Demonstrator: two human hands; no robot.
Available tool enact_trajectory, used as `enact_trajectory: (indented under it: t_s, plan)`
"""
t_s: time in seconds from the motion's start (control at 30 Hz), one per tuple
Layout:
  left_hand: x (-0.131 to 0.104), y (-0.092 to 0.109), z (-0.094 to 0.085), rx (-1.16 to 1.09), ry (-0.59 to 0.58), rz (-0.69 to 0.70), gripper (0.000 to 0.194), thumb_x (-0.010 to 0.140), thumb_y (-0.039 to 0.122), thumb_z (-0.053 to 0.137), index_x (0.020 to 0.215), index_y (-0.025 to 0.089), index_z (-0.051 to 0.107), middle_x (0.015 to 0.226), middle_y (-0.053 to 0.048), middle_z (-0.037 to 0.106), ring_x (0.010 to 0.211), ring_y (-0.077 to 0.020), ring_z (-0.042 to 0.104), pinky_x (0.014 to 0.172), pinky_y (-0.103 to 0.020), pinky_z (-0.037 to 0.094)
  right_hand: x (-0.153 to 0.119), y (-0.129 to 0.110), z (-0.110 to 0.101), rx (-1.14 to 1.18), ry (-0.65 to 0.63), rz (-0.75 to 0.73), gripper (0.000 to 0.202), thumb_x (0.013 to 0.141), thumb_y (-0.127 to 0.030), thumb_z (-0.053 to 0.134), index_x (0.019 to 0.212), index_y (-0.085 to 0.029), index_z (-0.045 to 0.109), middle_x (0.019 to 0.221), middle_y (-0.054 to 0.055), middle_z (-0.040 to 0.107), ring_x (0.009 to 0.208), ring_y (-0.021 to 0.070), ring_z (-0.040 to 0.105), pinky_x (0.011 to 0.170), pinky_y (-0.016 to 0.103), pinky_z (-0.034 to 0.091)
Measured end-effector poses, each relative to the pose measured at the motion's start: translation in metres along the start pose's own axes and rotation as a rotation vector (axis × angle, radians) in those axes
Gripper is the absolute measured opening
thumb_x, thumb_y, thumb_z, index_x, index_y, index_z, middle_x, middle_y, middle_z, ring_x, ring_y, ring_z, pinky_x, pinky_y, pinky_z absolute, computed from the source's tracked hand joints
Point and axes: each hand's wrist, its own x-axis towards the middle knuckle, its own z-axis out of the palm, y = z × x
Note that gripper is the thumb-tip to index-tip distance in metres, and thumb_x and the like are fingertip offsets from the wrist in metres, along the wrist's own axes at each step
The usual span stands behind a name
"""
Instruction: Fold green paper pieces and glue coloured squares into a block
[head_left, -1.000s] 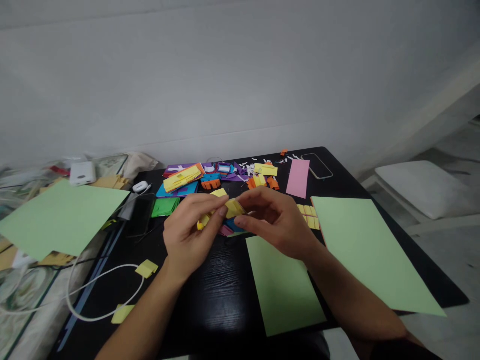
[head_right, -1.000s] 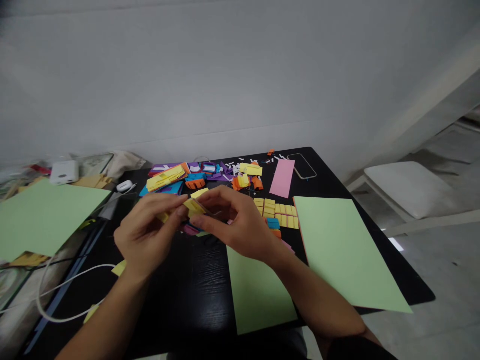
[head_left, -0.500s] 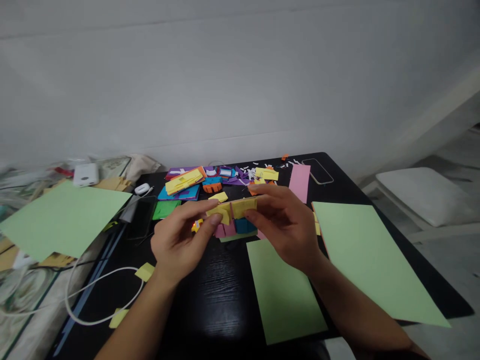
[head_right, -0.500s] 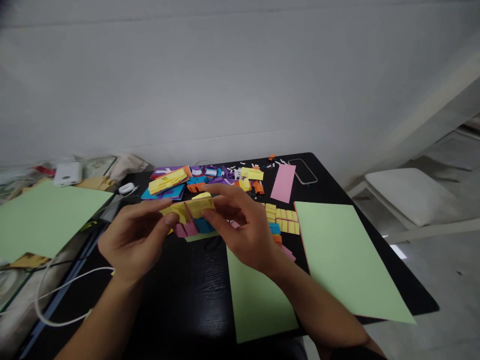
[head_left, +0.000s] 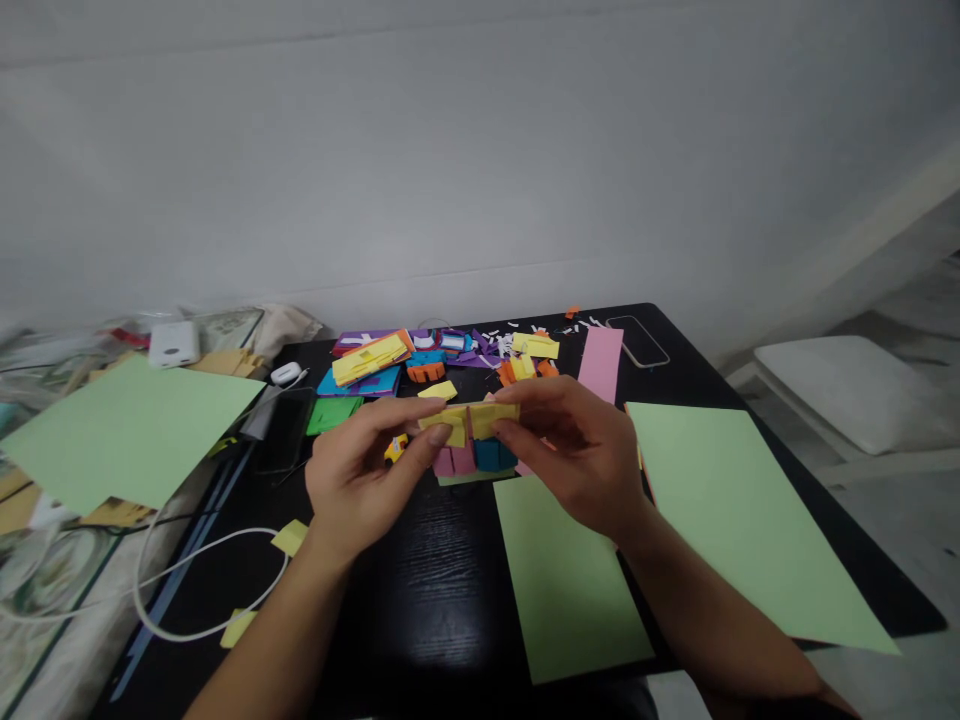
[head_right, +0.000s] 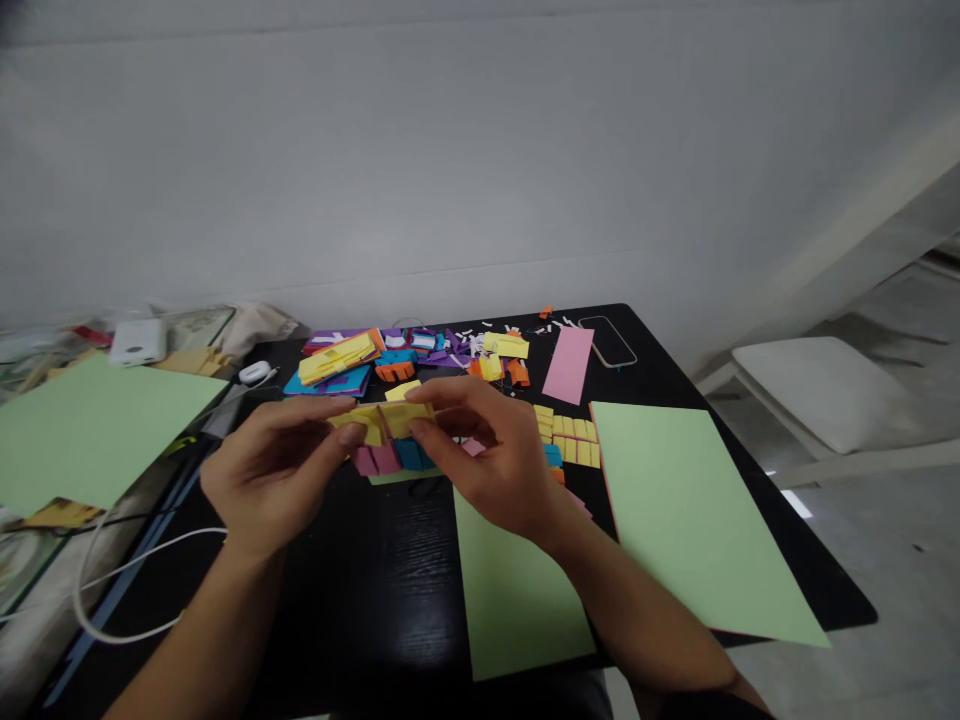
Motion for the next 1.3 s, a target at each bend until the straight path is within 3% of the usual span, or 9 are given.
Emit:
enact_trajectory:
  t_s: [0.2, 0.3, 0.47, 0.63, 0.73, 0.87, 0.97, 1.07, 1.3]
  plan:
    - [0.011, -0.008, 0.004, -0.101, -0.132, -0.275, 0.015, 0.089, 0.024, 0.082, 0.104, 0.023, 0.078, 0.071, 0.002, 0.068, 0.056, -0.0101, 0.062, 0.051, -0.022, 0.051, 0.015, 0.011, -0.008, -0.022, -0.086, 0.143, 0.018, 0.090, -0.026, 0.079, 0.107, -0.024, 0.072, 0.096, 0.001, 0.079, 0.088, 0.0171, 0.078, 0.075, 0.029, 0.065]
    - [0.007, -0.025, 0.010, -0.243, -0.193, -0.490, 0.021, 0.084, 0.033, 0.086, 0.095, 0.020, 0.075, 0.066, 0.003, 0.063, 0.055, -0.0104, 0.058, 0.050, -0.022, 0.048, 0.023, 0.031, -0.015, -0.071, -0.176, 0.276, 0.028, 0.085, -0.024, 0.079, 0.111, -0.022, 0.068, 0.083, -0.001, 0.074, 0.078, 0.0157, 0.073, 0.070, 0.030, 0.060]
    - [-0.049, -0.045, 0.012, -0.322, -0.295, -0.803, 0.035, 0.078, 0.039, 0.088, 0.100, 0.019, 0.070, 0.064, 0.006, 0.061, 0.057, -0.0105, 0.057, 0.058, -0.023, 0.050, -0.008, 0.067, -0.015, -0.243, -0.386, 0.480, 0.023, 0.083, -0.020, 0.073, 0.104, -0.023, 0.064, 0.070, -0.006, 0.064, 0.066, 0.0147, 0.064, 0.060, 0.027, 0.048]
    - [-0.118, -0.039, 0.008, -0.273, -0.338, -0.973, 0.028, 0.081, 0.038, 0.082, 0.095, 0.020, 0.065, 0.063, 0.006, 0.058, 0.058, -0.0118, 0.056, 0.059, -0.024, 0.047, -0.068, 0.082, -0.003, -0.335, -0.455, 0.576, 0.014, 0.085, -0.015, 0.068, 0.096, -0.022, 0.063, 0.077, -0.004, 0.064, 0.068, 0.0141, 0.062, 0.064, 0.027, 0.047]
    - [-0.142, -0.035, 0.006, -0.158, -0.336, -0.959, 0.021, 0.084, 0.035, 0.077, 0.093, 0.020, 0.065, 0.067, 0.005, 0.060, 0.063, -0.0130, 0.058, 0.063, -0.025, 0.046, -0.092, 0.087, 0.004, -0.397, -0.431, 0.532, 0.016, 0.087, -0.011, 0.065, 0.099, -0.021, 0.064, 0.092, 0.000, 0.068, 0.071, 0.0134, 0.062, 0.070, 0.029, 0.050]
    - [-0.153, -0.030, 0.004, 0.024, -0.365, -0.882, 0.013, 0.089, 0.030, 0.071, 0.096, 0.021, 0.064, 0.078, 0.002, 0.066, 0.071, -0.0151, 0.064, 0.068, -0.027, 0.050, -0.105, 0.094, 0.010, -0.562, -0.481, 0.432, 0.010, 0.091, -0.011, 0.066, 0.096, -0.020, 0.067, 0.096, 0.005, 0.066, 0.084, 0.0189, 0.065, 0.083, 0.036, 0.053]
    - [-0.156, -0.025, 0.004, 0.191, -0.399, -0.757, 0.009, 0.093, 0.027, 0.068, 0.098, 0.021, 0.065, 0.086, -0.001, 0.066, 0.075, -0.0161, 0.065, 0.071, -0.029, 0.052, -0.108, 0.096, 0.013, -0.667, -0.508, 0.370, 0.008, 0.093, -0.011, 0.066, 0.093, -0.019, 0.069, 0.100, 0.009, 0.070, 0.101, 0.0258, 0.065, 0.095, 0.042, 0.051]
    - [-0.159, -0.024, 0.004, 0.328, -0.414, -0.601, 0.008, 0.095, 0.024, 0.067, 0.101, 0.020, 0.067, 0.093, -0.004, 0.066, 0.083, -0.0189, 0.064, 0.078, -0.033, 0.052, -0.110, 0.099, 0.015, -0.716, -0.510, 0.346, 0.010, 0.095, -0.011, 0.065, 0.090, -0.017, 0.071, 0.103, 0.011, 0.070, 0.104, 0.0275, 0.064, 0.098, 0.044, 0.050]
    - [-0.159, -0.037, -0.002, 0.244, -0.420, -0.590, 0.008, 0.094, 0.021, 0.074, 0.102, 0.021, 0.074, 0.090, -0.001, 0.069, 0.077, -0.0164, 0.064, 0.073, -0.029, 0.052, -0.110, 0.101, 0.015, -0.632, -0.462, 0.364, 0.013, 0.090, -0.006, 0.071, 0.092, -0.019, 0.073, 0.097, 0.006, 0.069, 0.094, 0.0221, 0.066, 0.092, 0.038, 0.053]
